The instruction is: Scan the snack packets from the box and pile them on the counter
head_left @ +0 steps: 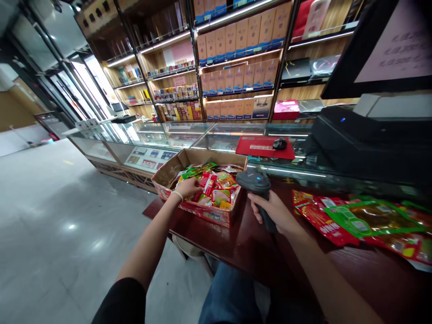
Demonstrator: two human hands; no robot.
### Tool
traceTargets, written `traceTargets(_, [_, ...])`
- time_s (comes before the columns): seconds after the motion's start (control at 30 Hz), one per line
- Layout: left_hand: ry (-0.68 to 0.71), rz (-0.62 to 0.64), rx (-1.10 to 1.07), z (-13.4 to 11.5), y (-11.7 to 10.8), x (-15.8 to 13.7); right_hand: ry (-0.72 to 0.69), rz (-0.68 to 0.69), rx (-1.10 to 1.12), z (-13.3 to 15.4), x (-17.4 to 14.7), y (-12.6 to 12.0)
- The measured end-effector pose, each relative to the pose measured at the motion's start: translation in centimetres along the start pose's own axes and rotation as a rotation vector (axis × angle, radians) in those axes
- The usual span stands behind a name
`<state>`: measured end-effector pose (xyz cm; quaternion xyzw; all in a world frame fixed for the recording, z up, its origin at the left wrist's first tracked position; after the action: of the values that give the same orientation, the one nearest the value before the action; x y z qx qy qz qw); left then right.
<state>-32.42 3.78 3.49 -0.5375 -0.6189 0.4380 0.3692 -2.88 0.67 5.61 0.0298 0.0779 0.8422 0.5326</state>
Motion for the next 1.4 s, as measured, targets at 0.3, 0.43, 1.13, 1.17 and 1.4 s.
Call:
traceTargets(0.3, [0.260, -0.441, -0.545, -5.0, -5.9, -2.3, -0.030, -0.038, 0.025, 0.9, -1.3, -2.3])
traceTargets(0.43, [0.148, -0.567, -1.033, -7.2, -6.6, -2.8, -0.039, -0.089, 0.048, 1.4, -2.2, -4.0])
traceTargets(1.13, [-0.118, -0.226, -1.980, -27.7, 15.6, 0.6, -0.116, -0.348, 0.001, 0.7, -5.6, -20.6])
traceTargets(1.17, [-0.120, -0.214, -2.004, -27.6, 16.5, 1.1, -0.113, -0.329, 0.000, 0.5, -5.3, -20.9])
traceTargets(1.4, [-0.096, -0.094, -2.047, -26.0, 19.8, 2.5, -0.069, -0.231, -0.054, -1.0, -3.9, -21.8])
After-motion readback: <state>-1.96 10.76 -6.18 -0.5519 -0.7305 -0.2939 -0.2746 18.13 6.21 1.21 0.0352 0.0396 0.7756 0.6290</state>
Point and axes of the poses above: each hand's wrist, its own x-axis towards the middle knuckle, its own y-axis out of the palm, z = x × y, the point moved 9 cm from there along x, towards the middle knuckle, and after that the axes turned 3 degrees about -z, right-handed, at the moved point
